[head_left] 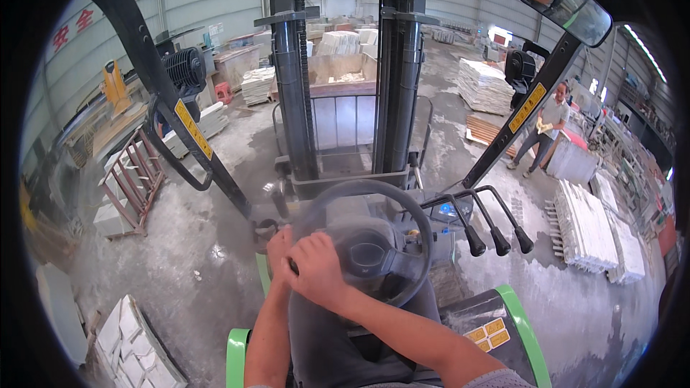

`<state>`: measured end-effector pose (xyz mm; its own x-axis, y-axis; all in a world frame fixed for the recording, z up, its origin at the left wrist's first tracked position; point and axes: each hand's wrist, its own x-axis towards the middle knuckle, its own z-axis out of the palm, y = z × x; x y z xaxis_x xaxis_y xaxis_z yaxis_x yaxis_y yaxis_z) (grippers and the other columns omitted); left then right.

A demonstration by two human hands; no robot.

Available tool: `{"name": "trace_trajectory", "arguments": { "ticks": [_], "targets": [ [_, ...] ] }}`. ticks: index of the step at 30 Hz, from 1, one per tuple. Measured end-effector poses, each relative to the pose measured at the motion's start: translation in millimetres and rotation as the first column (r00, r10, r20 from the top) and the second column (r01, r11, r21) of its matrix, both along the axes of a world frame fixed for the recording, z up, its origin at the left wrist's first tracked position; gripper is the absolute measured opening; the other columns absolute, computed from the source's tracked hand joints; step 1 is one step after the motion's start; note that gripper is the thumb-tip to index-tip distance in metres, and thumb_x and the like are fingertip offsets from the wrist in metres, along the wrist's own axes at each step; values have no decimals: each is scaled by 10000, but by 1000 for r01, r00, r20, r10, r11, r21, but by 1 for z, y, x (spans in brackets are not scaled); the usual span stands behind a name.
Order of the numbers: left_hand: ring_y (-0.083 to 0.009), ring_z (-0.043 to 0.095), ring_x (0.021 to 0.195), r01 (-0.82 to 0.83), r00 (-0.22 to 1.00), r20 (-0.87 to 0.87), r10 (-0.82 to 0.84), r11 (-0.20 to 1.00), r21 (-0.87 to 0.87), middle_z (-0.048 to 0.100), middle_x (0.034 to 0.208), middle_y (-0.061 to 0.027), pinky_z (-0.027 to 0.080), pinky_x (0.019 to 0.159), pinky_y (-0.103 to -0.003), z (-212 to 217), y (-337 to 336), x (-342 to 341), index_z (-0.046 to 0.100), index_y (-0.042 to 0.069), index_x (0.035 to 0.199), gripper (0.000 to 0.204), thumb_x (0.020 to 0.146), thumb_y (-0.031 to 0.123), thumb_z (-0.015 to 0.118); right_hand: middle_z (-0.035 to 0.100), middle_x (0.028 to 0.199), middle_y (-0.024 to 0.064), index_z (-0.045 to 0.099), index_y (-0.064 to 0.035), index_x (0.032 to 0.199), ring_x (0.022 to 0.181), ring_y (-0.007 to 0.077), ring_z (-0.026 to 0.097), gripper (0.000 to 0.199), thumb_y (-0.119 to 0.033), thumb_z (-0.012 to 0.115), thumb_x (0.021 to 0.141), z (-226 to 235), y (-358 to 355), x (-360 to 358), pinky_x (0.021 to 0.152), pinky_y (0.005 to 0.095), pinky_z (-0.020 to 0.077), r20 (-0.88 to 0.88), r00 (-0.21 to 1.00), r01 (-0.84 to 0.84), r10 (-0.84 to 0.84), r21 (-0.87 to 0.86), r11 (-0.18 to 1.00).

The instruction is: The person operates a forklift inside a warehouse, steering and maneuvering around stacks of white panels and pallets. The operator navigates through aisles, turns, and positions the forklift near materials without visibly lifting or placing any load during the clip.

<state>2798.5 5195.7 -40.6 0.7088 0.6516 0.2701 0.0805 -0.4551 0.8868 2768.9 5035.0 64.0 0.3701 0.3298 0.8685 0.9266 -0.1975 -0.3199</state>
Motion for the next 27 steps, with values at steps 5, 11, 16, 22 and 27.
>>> {"name": "trace_trajectory", "arguments": {
  "ticks": [5, 11, 16, 22, 27],
  "targets": [
    [-350, 495, 661, -66, 961, 276, -25, 946, 317, 593, 762, -268, 462, 703, -463, 10, 1, 55, 626, -53, 839, 504, 1045, 384, 483, 599, 827, 109, 635, -60, 819, 849, 307, 600, 141, -141, 749, 802, 21, 29, 96, 882, 445, 449, 39, 998, 51, -52, 23, 998],
    [-498, 633, 822, -35, 999, -30, 35, 999, -5, 633, 875, -323, 463, 750, -525, 11, 33, 125, 655, -56, 911, 535, 1050, 421, 456, 633, 830, 72, 651, -94, 825, 863, 302, 616, 117, -145, 755, 806, 44, 38, 213, 878, 449, 442, 44, 979, 195, -201, 116, 974],
    [-523, 598, 826, -55, 998, -32, 56, 998, 18, 632, 877, -323, 454, 751, -533, -3, 57, 180, 666, -44, 933, 540, 1054, 438, 455, 650, 841, 64, 679, -101, 851, 865, 295, 627, 110, -174, 758, 830, 45, 30, 290, 869, 435, 456, -11, 956, 292, -293, 105, 951],
    [-504, 568, 778, -77, 996, -57, 76, 997, -16, 620, 850, -316, 448, 739, -519, -4, 82, 240, 655, -43, 933, 513, 1048, 422, 474, 644, 843, 68, 685, -109, 869, 884, 293, 628, 124, -202, 763, 844, 40, 48, 354, 869, 435, 457, -73, 955, 292, -286, 81, 953],
    [-471, 544, 733, -88, 996, -14, 88, 996, 14, 603, 823, -309, 443, 726, -507, 1, 94, 279, 637, -51, 910, 497, 1043, 404, 486, 643, 861, 80, 680, -105, 882, 887, 303, 626, 129, -197, 762, 844, 41, 68, 396, 860, 447, 461, -72, 965, 258, -252, 103, 960]
  ]
}}
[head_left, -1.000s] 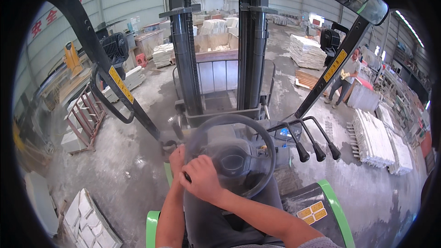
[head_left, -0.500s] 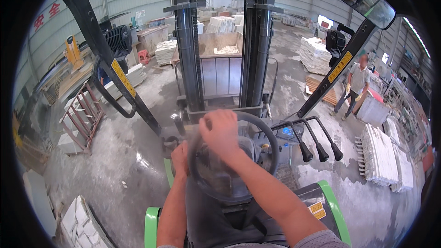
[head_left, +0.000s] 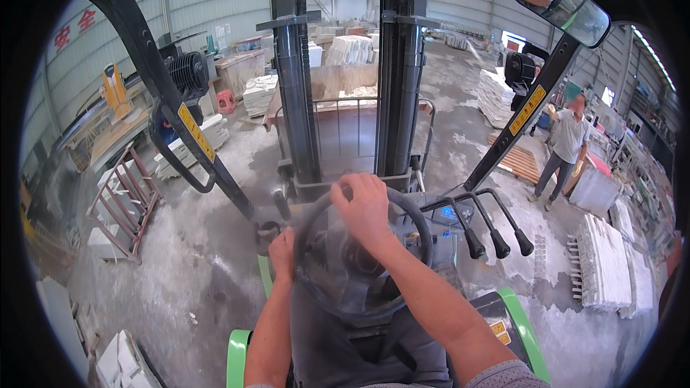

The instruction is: The person operates a forklift inside a warehouse, steering and maneuvering around stacks of white panels and pallets. The operator navigates through aisles, turns, and positions the forklift near materials without visibly lifting or placing any load during the clip.

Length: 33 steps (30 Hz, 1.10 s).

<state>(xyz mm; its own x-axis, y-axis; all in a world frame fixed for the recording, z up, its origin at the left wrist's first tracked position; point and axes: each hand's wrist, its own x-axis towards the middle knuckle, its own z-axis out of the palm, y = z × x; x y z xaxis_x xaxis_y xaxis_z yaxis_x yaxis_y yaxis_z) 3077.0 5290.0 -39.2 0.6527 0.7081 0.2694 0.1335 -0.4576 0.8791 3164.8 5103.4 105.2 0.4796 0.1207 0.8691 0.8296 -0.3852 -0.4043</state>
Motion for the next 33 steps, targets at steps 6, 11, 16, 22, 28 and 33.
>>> {"name": "trace_trajectory", "arguments": {
  "ticks": [6, 11, 16, 22, 28, 33],
  "targets": [
    [-434, 532, 711, -21, 1000, -1, 21, 999, -42, 612, 820, -299, 448, 720, -487, -2, 16, 35, 636, -60, 915, 478, 1038, 383, 504, 626, 852, 82, 666, -101, 872, 872, 307, 619, 126, -178, 759, 837, -1, 20, 43, 830, 441, 467, 30, 1000, -11, 11, 21, 1000],
    [-323, 514, 679, -34, 999, 27, 37, 994, -100, 620, 795, -266, 452, 707, -443, -11, 22, 54, 640, -70, 913, 485, 1054, 373, 503, 619, 843, 81, 660, -96, 865, 869, 307, 619, 121, -160, 757, 831, -1, 37, 73, 830, 439, 467, 29, 1000, 7, -8, 40, 999],
    [-224, 456, 661, -29, 998, 55, 35, 993, -112, 558, 715, -206, 432, 668, -425, -18, 27, 73, 620, -66, 874, 496, 1075, 371, 498, 626, 869, 84, 666, -86, 892, 895, 309, 619, 136, -165, 761, 835, 2, 43, 95, 840, 438, 470, 2, 1000, -21, 21, 29, 999],
    [-222, 440, 654, -65, 995, 60, 76, 986, -156, 511, 686, -199, 422, 646, -431, -24, 24, 78, 607, -63, 846, 479, 1067, 354, 527, 680, 1054, 133, 678, -39, 1094, 1046, 333, 635, 275, -204, 753, 887, 2, 12, 85, 956, 440, 479, -230, 966, -114, 118, 30, 993],
    [-98, 455, 642, -49, 983, 166, 79, 982, -180, 503, 648, 24, 412, 582, -354, -36, 28, 71, 661, -42, 806, 474, 1087, 318, 535, 721, 1065, 147, 694, -13, 1111, 1018, 291, 692, 263, -188, 724, 917, -2, -154, 92, 930, 378, 523, -337, 899, 248, -280, -136, 959],
    [-145, 563, 632, -29, 988, 155, 27, 999, 13, 611, 685, -44, 443, 590, -351, -52, 53, 69, 683, 4, 897, 321, 1069, 231, 534, 743, 1017, 189, 701, 3, 1121, 951, 381, 704, 404, -359, 692, 943, -28, -268, 103, 840, 446, 546, -403, 618, 445, -675, -529, 723]
  ]
}}
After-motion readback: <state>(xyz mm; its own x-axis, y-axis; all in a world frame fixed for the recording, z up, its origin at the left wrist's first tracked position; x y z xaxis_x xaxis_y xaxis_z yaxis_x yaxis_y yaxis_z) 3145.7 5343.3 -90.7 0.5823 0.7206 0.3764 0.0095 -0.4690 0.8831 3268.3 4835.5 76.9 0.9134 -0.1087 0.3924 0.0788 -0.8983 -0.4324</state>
